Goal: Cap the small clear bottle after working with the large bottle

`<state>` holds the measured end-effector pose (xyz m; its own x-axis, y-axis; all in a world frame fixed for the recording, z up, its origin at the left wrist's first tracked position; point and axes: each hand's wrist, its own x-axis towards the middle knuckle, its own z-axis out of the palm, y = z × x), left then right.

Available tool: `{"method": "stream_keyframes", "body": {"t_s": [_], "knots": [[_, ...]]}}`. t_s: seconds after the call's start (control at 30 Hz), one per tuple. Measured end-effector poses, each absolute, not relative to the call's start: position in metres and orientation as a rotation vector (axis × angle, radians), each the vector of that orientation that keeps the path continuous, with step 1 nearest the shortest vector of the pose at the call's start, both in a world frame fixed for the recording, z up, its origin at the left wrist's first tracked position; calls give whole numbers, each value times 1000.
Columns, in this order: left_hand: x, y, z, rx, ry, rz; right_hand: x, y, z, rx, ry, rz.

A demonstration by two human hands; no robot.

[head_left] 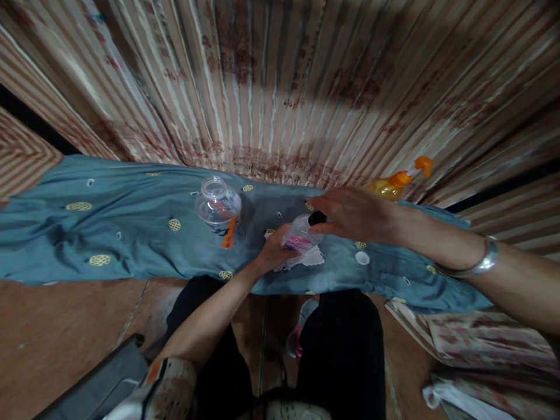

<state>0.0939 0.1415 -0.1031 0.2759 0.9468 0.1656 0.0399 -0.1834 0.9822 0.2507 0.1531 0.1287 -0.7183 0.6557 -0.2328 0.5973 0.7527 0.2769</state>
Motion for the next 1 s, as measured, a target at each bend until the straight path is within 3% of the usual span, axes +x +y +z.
{"method": "stream_keyframes", "body": {"t_s": [0.37,0.63,0.83,1.0], "knots": [[91,139,-96,1557,996,1052,256,152,128,925,2713,135],[93,140,-97,1575,1016,1066,246,146,132,1100,2455,296],[93,142,-98,1571,1005,1070,253,149,134,927,2639,120],[93,144,-98,1564,1011,1067,246,148,130,1059,2501,210]]}}
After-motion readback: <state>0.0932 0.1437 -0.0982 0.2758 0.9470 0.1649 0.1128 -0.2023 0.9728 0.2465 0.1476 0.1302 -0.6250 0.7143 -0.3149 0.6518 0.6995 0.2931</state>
